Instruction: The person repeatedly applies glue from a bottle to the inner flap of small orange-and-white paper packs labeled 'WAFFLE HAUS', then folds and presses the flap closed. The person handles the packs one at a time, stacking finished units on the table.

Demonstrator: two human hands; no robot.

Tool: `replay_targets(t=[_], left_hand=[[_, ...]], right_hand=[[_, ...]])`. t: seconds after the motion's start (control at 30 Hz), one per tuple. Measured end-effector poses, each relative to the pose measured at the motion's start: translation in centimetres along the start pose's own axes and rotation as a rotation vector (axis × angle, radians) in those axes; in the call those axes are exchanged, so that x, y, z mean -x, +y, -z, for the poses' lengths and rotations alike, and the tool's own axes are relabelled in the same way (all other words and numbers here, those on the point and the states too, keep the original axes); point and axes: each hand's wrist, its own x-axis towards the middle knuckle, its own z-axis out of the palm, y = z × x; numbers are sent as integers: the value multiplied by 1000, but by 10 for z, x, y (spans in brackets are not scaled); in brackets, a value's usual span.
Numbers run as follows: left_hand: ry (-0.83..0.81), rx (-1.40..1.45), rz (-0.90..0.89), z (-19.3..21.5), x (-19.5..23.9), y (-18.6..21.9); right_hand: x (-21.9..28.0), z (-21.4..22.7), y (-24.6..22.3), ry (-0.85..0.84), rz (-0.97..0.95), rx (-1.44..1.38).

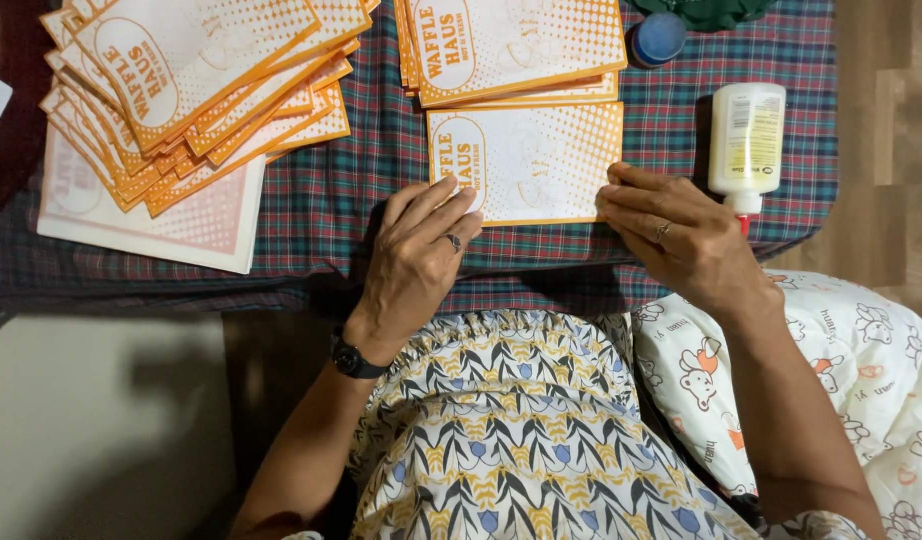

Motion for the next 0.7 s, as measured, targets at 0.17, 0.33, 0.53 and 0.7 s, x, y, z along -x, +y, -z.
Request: replay_targets(t=[0.17,0.33,0.53,0.7], left_hand=[[2,15,55,-3,2,0],[-27,70,109,1,-6,-3],[2,-1,160,-46,-45,7],[-403,-390,231,-58,-60,18]], right_hand=[[-10,5,1,-33,-18,26],[-19,13,28,-251,-176,157],[-25,10,38,-527,-316,333],[-28,10,42,-493,-255,412]])
